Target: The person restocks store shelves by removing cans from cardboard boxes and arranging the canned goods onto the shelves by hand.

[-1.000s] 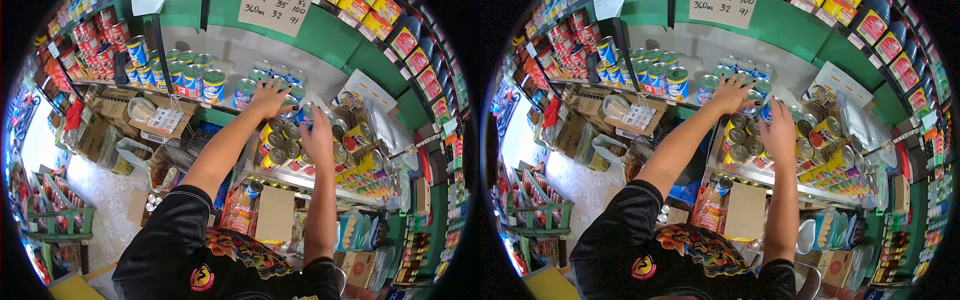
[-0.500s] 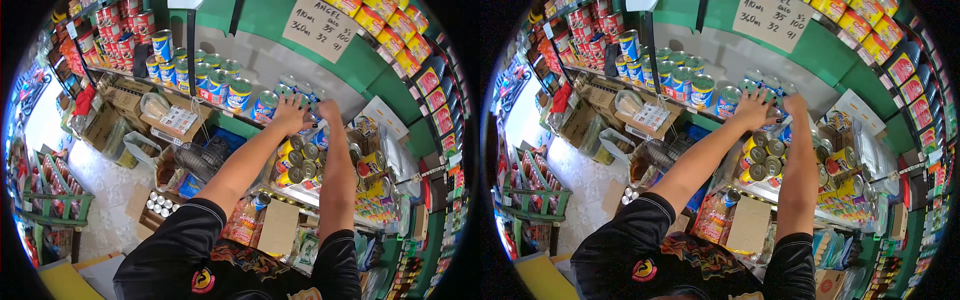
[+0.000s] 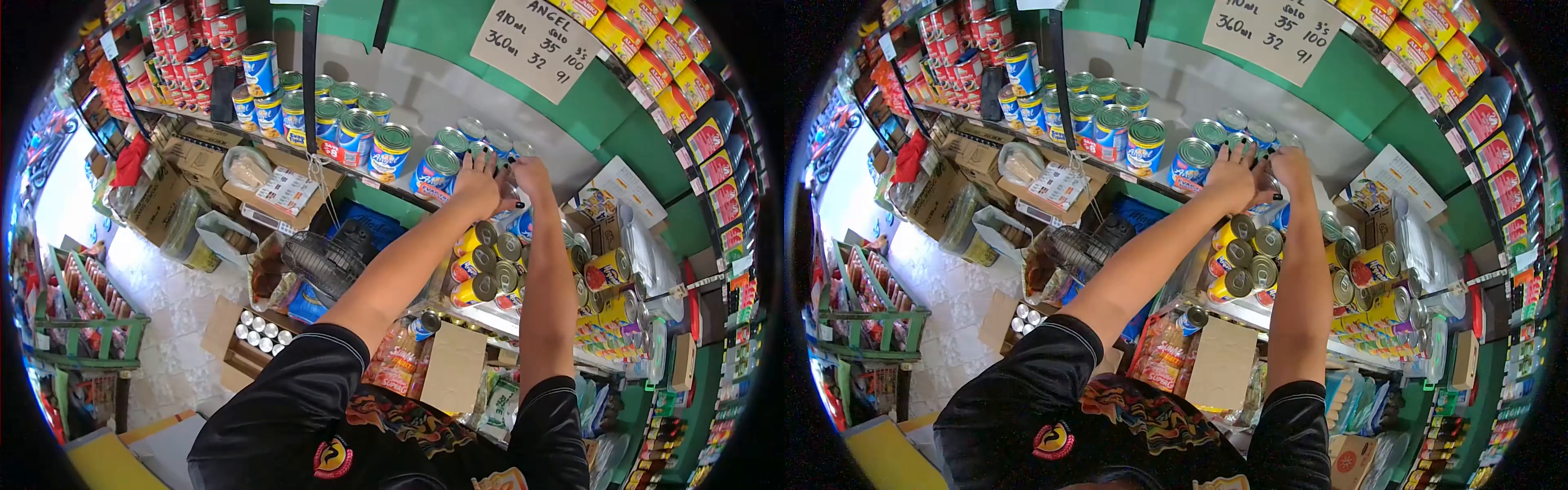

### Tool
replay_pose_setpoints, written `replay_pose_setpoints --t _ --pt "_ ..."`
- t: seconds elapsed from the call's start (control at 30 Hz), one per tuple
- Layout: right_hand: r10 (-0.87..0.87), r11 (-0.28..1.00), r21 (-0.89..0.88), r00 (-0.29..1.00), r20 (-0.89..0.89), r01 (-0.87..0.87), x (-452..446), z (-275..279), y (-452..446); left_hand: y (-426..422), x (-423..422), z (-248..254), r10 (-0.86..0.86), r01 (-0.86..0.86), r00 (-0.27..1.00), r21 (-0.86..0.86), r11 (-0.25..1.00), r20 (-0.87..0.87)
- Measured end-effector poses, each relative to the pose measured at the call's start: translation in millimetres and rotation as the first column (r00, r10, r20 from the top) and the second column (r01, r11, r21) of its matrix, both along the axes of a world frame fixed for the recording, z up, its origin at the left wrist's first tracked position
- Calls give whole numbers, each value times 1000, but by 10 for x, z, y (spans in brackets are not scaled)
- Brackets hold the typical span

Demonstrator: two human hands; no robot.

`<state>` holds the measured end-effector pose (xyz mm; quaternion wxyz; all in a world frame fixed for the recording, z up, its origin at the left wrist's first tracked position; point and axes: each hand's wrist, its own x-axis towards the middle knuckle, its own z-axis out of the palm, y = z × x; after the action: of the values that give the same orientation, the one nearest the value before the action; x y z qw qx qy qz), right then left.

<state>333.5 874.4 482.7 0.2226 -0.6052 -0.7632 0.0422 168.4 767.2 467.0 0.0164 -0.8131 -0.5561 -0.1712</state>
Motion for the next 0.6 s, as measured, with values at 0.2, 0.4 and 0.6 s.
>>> replay_pose_setpoints --t 0.2,0.4,0.6 --pt "46 998 -50 999 -19 -47 74 -26 53 32 19 -24 -8 9 1000 -28 1000 28" --pt "-98 981 168 995 21 93 250 49 270 163 -321 160 -40 53 995 -134 990 96" --pt "1 992 124 1000 6 -2 340 -150 667 138 -398 128 -24 39 995 -167 985 92"
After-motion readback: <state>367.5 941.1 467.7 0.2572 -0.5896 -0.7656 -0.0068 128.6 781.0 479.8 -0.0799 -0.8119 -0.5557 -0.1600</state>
